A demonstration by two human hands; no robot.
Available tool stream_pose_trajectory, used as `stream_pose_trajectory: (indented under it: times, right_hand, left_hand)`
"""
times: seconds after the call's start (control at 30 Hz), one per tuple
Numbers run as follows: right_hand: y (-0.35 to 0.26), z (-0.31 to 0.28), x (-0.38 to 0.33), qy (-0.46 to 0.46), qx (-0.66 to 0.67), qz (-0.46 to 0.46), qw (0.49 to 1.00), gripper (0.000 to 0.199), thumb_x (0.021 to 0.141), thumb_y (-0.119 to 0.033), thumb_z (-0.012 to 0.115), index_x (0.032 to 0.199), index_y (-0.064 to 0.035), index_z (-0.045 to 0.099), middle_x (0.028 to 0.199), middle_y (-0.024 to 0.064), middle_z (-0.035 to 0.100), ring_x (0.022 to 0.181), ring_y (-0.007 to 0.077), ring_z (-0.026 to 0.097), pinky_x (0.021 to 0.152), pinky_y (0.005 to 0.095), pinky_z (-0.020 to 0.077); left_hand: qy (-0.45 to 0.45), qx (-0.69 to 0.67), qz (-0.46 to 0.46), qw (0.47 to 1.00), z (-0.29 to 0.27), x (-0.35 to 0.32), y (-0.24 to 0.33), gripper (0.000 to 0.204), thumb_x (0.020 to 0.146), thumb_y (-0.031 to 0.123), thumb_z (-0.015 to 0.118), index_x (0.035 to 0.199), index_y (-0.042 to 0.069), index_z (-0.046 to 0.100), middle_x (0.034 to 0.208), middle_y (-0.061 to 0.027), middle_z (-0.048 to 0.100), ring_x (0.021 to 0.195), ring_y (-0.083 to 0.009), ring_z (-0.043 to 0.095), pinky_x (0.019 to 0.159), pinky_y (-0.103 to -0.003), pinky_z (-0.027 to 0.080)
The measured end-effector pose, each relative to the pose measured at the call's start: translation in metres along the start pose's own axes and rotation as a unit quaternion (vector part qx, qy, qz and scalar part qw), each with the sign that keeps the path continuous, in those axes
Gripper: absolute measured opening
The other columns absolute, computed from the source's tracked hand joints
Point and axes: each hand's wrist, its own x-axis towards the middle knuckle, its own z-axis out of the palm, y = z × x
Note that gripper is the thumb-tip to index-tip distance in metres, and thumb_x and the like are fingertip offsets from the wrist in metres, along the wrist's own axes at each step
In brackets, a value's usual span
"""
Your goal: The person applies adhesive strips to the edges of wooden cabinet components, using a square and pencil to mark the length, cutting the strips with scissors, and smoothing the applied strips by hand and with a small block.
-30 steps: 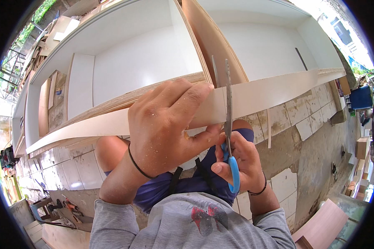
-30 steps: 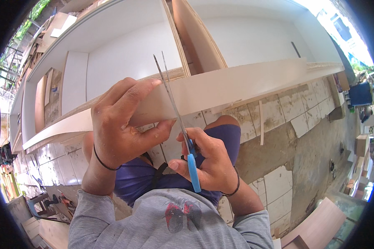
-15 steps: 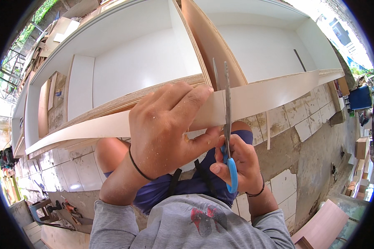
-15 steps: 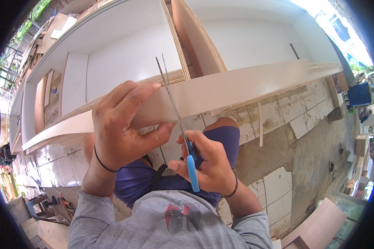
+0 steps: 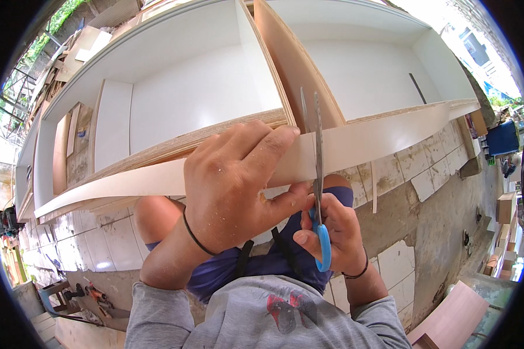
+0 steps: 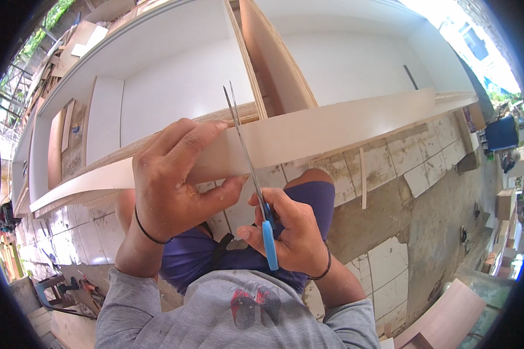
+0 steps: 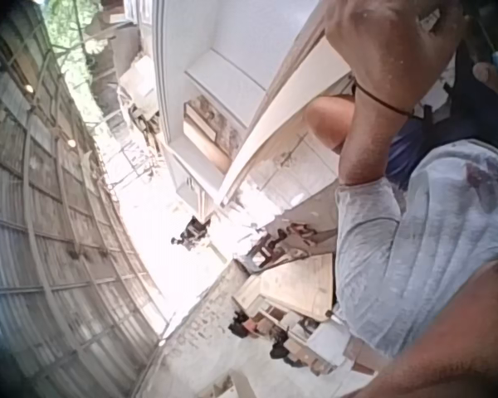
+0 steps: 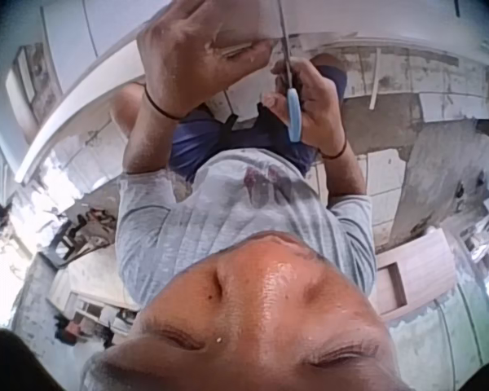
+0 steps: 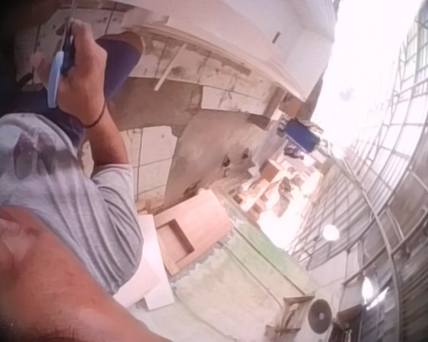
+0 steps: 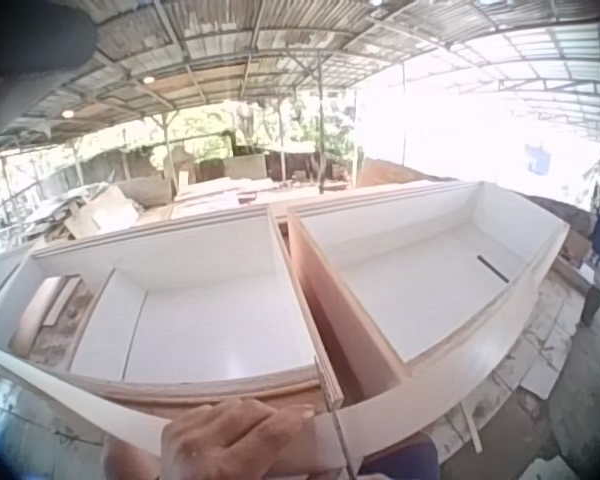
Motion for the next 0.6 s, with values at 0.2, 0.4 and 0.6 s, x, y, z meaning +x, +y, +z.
stream_pose_trajectory:
  times: [0.2,0.4,0.6]
  right_hand:
    - [-0.0016,-0.0019,-0.0009,-0.006,-0.013,0.022,1.000,0.046,0.078,-0.024,0.082,0.107,0.0000,0.055,0.067,0.0026,0.056,0.060,0.0076,0.055,0.057,0.0219,0.0447]
    - [0.0049,-0.0013,0.0047,-0.007,0.093,-0.007,0.996,0.058,0.073,-0.036,0.085,0.107,0.0006,0.056,0.072,0.0030,0.057,0.066,0.0085,0.056,0.062,0.0223,0.0459]
    - [0.0012,-0.0021,0.0047,-0.006,0.084,0.015,0.996,0.058,0.075,-0.038,0.084,0.105,0.0014,0.056,0.071,0.0033,0.057,0.065,0.0081,0.055,0.061,0.0217,0.0444]
  left_hand:
    - [-0.004,0.003,-0.008,1.000,-0.0004,0.0006,0.0018,0.049,0.059,0.016,0.079,0.105,0.004,0.066,0.085,-0.0093,0.064,0.073,-0.0255,0.065,0.062,-0.035,0.052]
    - [-0.001,0.006,0.004,1.000,-0.0005,0.0014,0.0053,0.048,0.059,0.015,0.079,0.104,0.005,0.066,0.085,-0.0090,0.064,0.073,-0.0267,0.065,0.062,-0.036,0.052]
    - [0.001,0.013,0.009,1.000,0.0001,0.0002,0.0044,0.050,0.059,0.016,0.079,0.106,0.006,0.066,0.085,-0.0090,0.065,0.073,-0.0265,0.065,0.063,-0.036,0.052]
